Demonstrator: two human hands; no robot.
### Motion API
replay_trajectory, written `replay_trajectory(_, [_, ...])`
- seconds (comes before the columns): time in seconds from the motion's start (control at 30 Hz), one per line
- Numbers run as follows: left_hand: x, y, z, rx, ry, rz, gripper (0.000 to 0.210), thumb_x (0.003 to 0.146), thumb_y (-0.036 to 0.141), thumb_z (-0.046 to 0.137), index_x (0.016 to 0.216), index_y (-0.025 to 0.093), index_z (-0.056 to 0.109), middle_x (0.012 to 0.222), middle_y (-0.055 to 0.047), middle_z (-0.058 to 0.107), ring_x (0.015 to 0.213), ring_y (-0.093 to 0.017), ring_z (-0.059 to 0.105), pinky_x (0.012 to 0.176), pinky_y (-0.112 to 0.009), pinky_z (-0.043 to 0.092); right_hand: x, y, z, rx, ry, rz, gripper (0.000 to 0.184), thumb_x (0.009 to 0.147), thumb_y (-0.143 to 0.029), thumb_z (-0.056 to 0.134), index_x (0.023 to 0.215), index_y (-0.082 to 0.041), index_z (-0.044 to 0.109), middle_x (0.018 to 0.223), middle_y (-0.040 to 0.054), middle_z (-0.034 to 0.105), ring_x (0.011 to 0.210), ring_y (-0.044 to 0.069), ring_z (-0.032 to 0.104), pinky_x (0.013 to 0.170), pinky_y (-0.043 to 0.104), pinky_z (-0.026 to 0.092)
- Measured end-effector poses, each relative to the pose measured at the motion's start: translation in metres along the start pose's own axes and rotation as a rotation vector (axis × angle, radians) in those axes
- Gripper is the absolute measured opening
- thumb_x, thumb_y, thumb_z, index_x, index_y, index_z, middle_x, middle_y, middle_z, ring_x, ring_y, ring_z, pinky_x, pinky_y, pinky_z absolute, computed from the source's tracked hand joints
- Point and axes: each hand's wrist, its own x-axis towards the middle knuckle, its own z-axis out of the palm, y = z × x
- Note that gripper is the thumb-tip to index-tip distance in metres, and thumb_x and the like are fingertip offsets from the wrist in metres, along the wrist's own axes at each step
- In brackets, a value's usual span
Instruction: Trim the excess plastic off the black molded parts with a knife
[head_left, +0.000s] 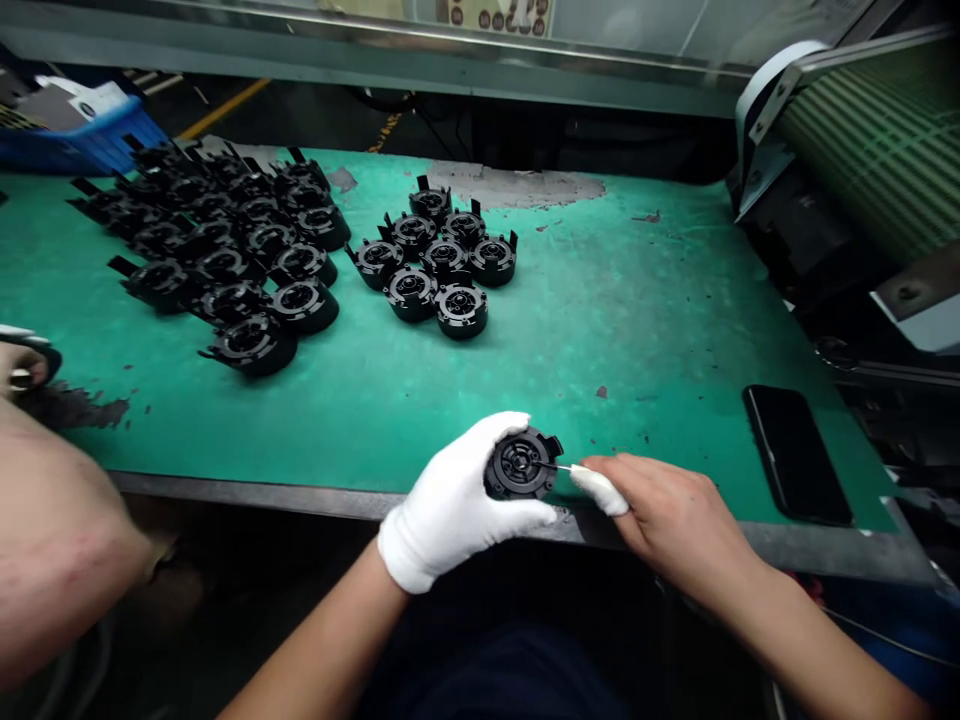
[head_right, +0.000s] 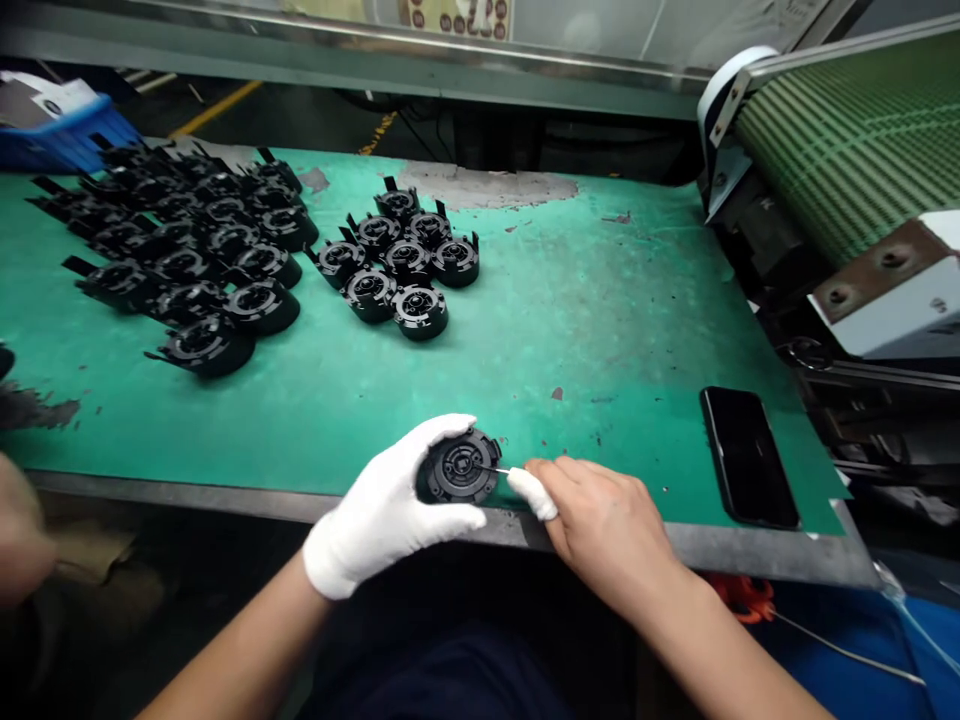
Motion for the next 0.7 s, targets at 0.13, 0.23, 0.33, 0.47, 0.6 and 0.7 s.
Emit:
replay_trajectory(0.13, [-0.019, 0.004, 0.026, -0.007, 0.201, -0.013, 0.076, 0.073, 0.050, 0.083, 0.137, 0.027, 0.047, 0.136, -0.009, 0.061, 0.125, -0.029, 0.061, 0.107, -0.048, 0.053, -0.020, -0.010, -0.001, 0.242, -0.077, 0.043, 0.040, 0.097, -0.015, 0.040, 0.132, -0.028, 0.056, 0.119, 0.0047, 0.073, 0.099, 0.021, 0.071, 0.081, 0.033, 0.056])
replay_trajectory(0.23, [-0.023, 0.006, 0.035, 0.003, 0.261, -0.015, 0.072, 0.075, 0.049, 0.082, 0.135, 0.028, 0.048, 0.134, -0.009, 0.062, 0.121, -0.029, 0.064, 0.104, -0.048, 0.055, -0.028, -0.019, -0.002, 0.267, -0.165, 0.050, 0.047, 0.097, -0.014, 0.039, 0.139, -0.028, 0.054, 0.120, 0.0067, 0.071, 0.103, 0.023, 0.070, 0.087, 0.039, 0.058])
replay_trajectory(0.33, [-0.022, 0.007, 0.034, 0.022, 0.262, 0.010, 0.074, 0.074, 0.048, 0.084, 0.135, 0.026, 0.048, 0.133, -0.009, 0.062, 0.122, -0.030, 0.063, 0.105, -0.050, 0.055, -0.027, -0.026, -0.001, 0.236, -0.207, 0.061, 0.050, 0.096, -0.014, 0.037, 0.142, -0.025, 0.054, 0.113, 0.0093, 0.071, 0.096, 0.026, 0.070, 0.084, 0.044, 0.059])
replay_trajectory(0.47, [-0.021, 0.007, 0.031, 0.030, 0.268, 0.044, 0.069, 0.075, 0.047, 0.083, 0.133, 0.028, 0.050, 0.135, -0.009, 0.062, 0.124, -0.030, 0.062, 0.103, -0.047, 0.056, -0.022, -0.030, -0.002, 0.271, -0.255, 0.049, 0.056, 0.092, -0.009, 0.038, 0.144, -0.020, 0.053, 0.113, 0.0099, 0.070, 0.097, 0.028, 0.069, 0.085, 0.048, 0.059])
replay_trajectory(0.6, [-0.022, 0.004, 0.032, 0.026, 0.252, 0.029, 0.072, 0.077, 0.048, 0.081, 0.136, 0.028, 0.047, 0.139, -0.008, 0.060, 0.127, -0.027, 0.060, 0.107, -0.045, 0.053, -0.018, -0.030, -0.004, 0.322, -0.278, 0.024, 0.058, 0.090, -0.007, 0.039, 0.144, -0.019, 0.053, 0.115, 0.0102, 0.070, 0.100, 0.027, 0.069, 0.088, 0.048, 0.059])
replay_trajectory(0.7, [-0.024, 0.001, 0.034, 0.017, 0.235, -0.016, 0.077, 0.077, 0.051, 0.081, 0.141, 0.027, 0.044, 0.142, -0.008, 0.058, 0.131, -0.026, 0.057, 0.114, -0.045, 0.048, -0.016, -0.029, -0.006, 0.327, -0.299, 0.018, 0.057, 0.090, -0.006, 0.039, 0.143, -0.019, 0.054, 0.111, 0.0096, 0.071, 0.099, 0.027, 0.069, 0.087, 0.048, 0.059])
